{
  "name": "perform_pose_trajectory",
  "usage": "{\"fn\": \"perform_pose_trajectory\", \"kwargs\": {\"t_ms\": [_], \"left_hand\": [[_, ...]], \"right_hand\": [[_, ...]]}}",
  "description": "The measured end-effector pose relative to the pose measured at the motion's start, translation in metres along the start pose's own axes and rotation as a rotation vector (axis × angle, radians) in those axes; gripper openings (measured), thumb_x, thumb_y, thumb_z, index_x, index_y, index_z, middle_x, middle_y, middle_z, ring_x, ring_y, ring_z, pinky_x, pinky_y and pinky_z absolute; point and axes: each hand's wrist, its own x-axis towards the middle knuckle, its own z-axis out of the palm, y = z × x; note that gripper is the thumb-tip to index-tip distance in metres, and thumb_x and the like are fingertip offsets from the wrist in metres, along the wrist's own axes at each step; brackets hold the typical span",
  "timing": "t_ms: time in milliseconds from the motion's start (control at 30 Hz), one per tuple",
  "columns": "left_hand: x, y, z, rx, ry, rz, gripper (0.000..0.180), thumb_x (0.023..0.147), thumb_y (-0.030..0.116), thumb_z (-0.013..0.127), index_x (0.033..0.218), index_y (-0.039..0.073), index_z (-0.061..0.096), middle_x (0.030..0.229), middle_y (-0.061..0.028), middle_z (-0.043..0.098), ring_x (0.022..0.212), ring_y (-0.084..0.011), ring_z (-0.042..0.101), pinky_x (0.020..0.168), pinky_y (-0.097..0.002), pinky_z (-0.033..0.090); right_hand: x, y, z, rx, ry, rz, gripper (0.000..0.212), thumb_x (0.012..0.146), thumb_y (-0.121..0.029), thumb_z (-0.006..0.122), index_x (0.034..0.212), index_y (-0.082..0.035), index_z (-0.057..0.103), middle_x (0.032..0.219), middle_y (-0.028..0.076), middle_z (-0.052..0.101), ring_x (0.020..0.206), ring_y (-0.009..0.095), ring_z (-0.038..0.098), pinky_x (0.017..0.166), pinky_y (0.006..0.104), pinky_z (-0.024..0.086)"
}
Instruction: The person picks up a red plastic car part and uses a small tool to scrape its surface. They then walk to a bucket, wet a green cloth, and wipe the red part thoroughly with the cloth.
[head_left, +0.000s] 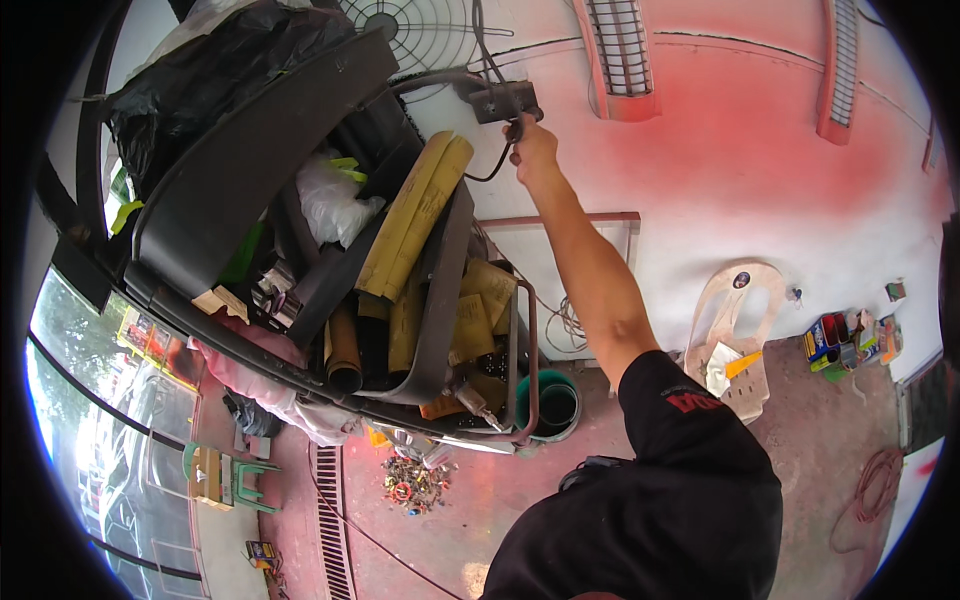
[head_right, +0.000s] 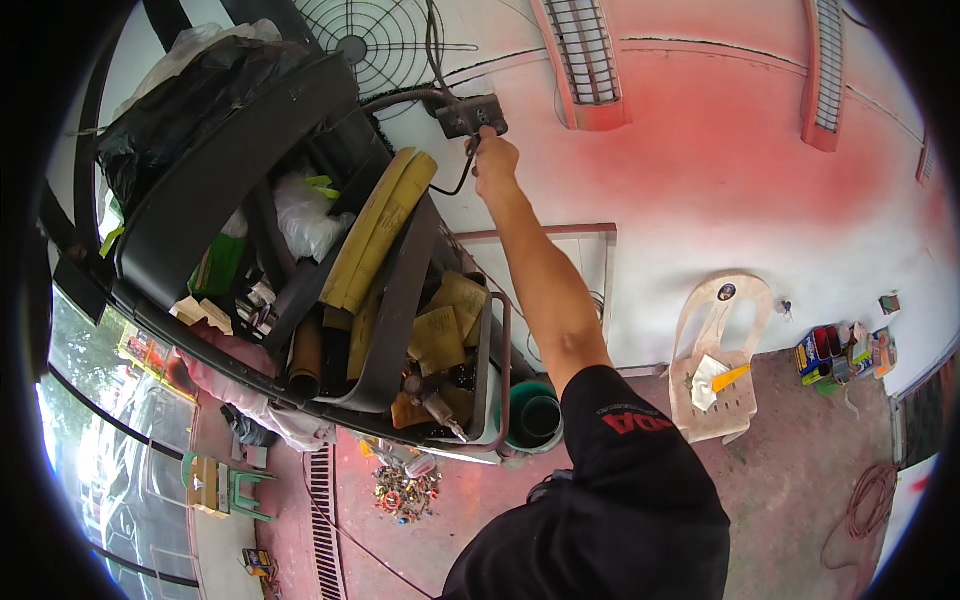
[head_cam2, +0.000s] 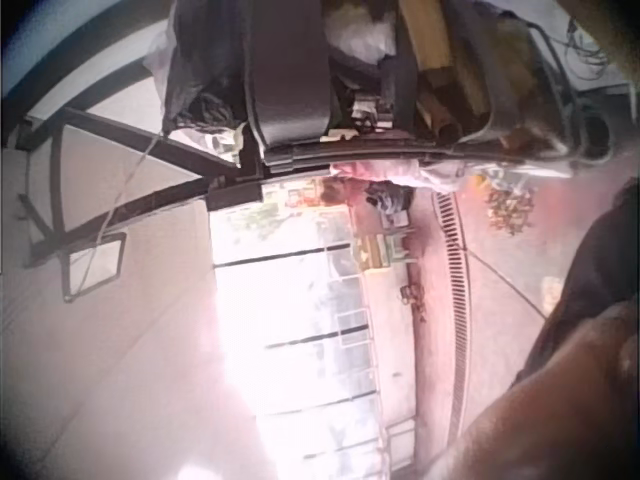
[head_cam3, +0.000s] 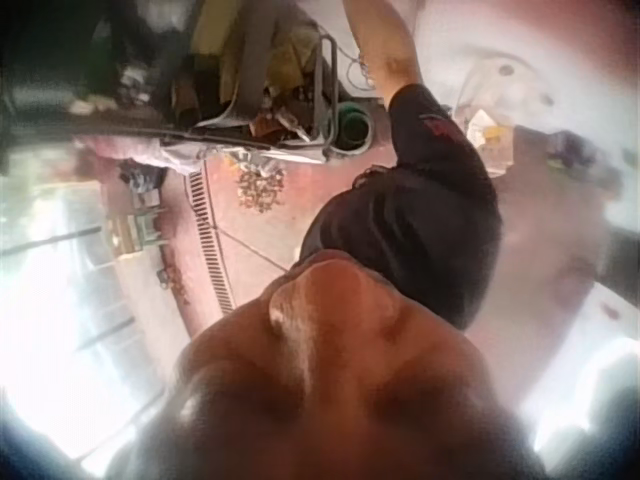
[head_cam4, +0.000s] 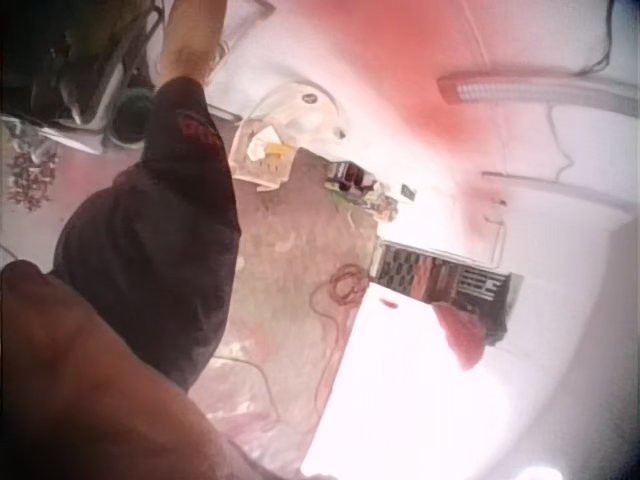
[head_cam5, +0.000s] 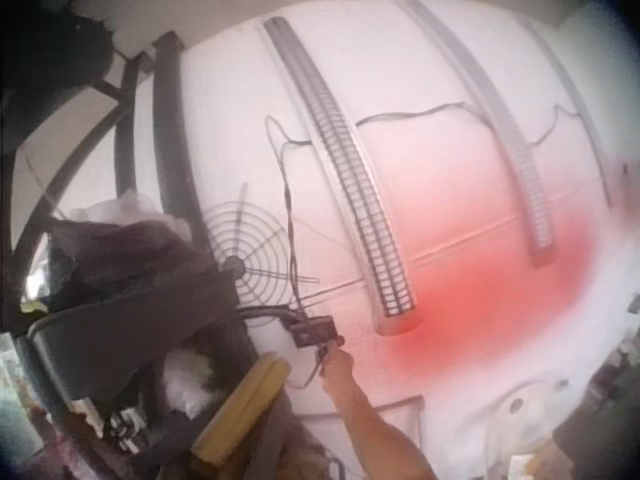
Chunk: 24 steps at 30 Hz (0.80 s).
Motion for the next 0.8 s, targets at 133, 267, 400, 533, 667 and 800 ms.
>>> {"fn": "perform_pose_trajectory", "kwargs": {"t_ms": [133, 267, 400, 533, 667, 800], "left_hand": [[0.004, 0.005, 0.014, 0.013, -0.010, -0.001, 0.045, 0.098, 0.039, 0.056, 0.126, 0.003, 0.056, 0.100, -0.0103, 0.065, 0.078, -0.0234, 0.067, 0.062, -0.0345, 0.051], [0.005, 0.009, 0.019, 0.012, -0.003, -0.001, 0.045, 0.099, 0.039, 0.055, 0.126, 0.003, 0.057, 0.100, -0.0101, 0.065, 0.079, -0.0235, 0.067, 0.063, -0.0346, 0.051], [0.005, 0.008, 0.019, 0.006, 0.006, -0.001, 0.045, 0.099, 0.039, 0.055, 0.126, 0.004, 0.057, 0.100, -0.0100, 0.066, 0.079, -0.0236, 0.067, 0.063, -0.0348, 0.052], [0.010, 0.008, 0.029, 0.017, -0.009, 0.001, 0.044, 0.099, 0.039, 0.055, 0.125, 0.004, 0.058, 0.100, -0.0099, 0.066, 0.080, -0.0238, 0.067, 0.064, -0.0350, 0.052], [0.015, 0.011, 0.037, 0.015, -0.017, 0.008, 0.044, 0.099, 0.039, 0.054, 0.125, 0.004, 0.058, 0.100, -0.0098, 0.066, 0.080, -0.0239, 0.067, 0.065, -0.0351, 0.052], [0.016, 0.010, 0.046, 0.011, -0.024, 0.010, 0.043, 0.099, 0.039, 0.054, 0.125, 0.005, 0.058, 0.100, -0.0096, 0.066, 0.081, -0.0240, 0.067, 0.066, -0.0353, 0.053]], "right_hand": [[-0.002, 0.012, 0.009, -0.082, -0.062, -0.168, 0.026, 0.095, -0.028, 0.065, 0.086, -0.004, 0.066, 0.071, 0.005, 0.064, 0.049, 0.010, 0.043, 0.042, 0.0291, 0.031], [0.002, 0.014, 0.015, -0.097, -0.022, -0.287, 0.027, 0.093, -0.025, 0.067, 0.082, -0.001, 0.067, 0.069, 0.005, 0.063, 0.056, 0.012, 0.050, 0.051, 0.0304, 0.038], [-0.005, 0.011, 0.016, -0.173, 0.011, -0.263, 0.028, 0.092, -0.024, 0.067, 0.078, 0.000, 0.066, 0.068, 0.005, 0.062, 0.059, 0.013, 0.052, 0.056, 0.0310, 0.040], [-0.001, 0.010, 0.012, -0.229, 0.051, -0.286, 0.029, 0.091, -0.025, 0.066, 0.076, 0.000, 0.065, 0.066, 0.005, 0.061, 0.056, 0.013, 0.050, 0.054, 0.0313, 0.038], [-0.001, 0.000, 0.012, -0.185, 0.012, -0.228, 0.029, 0.091, -0.026, 0.065, 0.076, -0.001, 0.065, 0.064, 0.005, 0.059, 0.052, 0.013, 0.047, 0.050, 0.0317, 0.035], [-0.016, -0.008, 0.014, -0.086, 0.026, -0.088, 0.028, 0.091, -0.026, 0.063, 0.075, -0.003, 0.066, 0.063, 0.005, 0.059, 0.050, 0.013, 0.046, 0.048, 0.0311, 0.033]]}}
